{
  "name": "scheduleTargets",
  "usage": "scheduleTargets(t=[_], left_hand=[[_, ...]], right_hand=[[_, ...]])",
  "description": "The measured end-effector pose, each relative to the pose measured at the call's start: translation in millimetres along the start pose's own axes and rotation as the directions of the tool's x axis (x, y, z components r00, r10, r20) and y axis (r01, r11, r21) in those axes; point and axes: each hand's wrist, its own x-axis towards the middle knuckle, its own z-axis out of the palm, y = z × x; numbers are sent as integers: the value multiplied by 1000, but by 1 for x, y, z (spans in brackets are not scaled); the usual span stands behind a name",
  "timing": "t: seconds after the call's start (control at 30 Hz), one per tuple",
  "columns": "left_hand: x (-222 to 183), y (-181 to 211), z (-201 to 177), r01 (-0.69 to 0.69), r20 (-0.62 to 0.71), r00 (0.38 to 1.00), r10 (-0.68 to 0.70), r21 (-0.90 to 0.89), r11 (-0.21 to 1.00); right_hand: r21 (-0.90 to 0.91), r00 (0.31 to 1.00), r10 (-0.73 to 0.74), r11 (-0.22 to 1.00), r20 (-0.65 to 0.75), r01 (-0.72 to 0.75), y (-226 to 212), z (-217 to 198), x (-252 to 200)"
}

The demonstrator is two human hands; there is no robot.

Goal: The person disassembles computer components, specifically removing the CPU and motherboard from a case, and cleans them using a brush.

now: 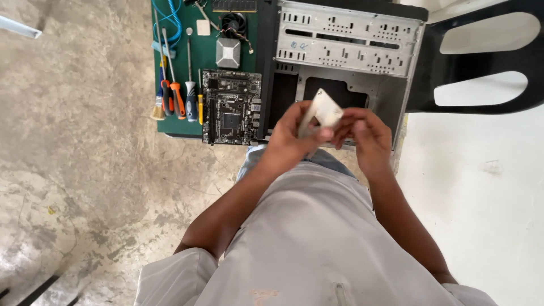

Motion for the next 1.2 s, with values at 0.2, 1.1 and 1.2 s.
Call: scheduleTargets(t=[0.2, 1.1, 1.2], left_hand=[[-17, 20, 11, -250, -84, 847, 524, 808, 534], [-17, 56, 16, -486, 278, 874, 398, 469, 738], [-20, 55, 20, -445, 144, 839, 525, 738, 508]], right_hand=[[180, 999, -29, 983, 37, 21, 3, 30, -12], [-238, 895, -436, 883, -94, 405, -80, 60, -11], [-56, 951, -103, 994, -293, 90, -76, 54, -14]])
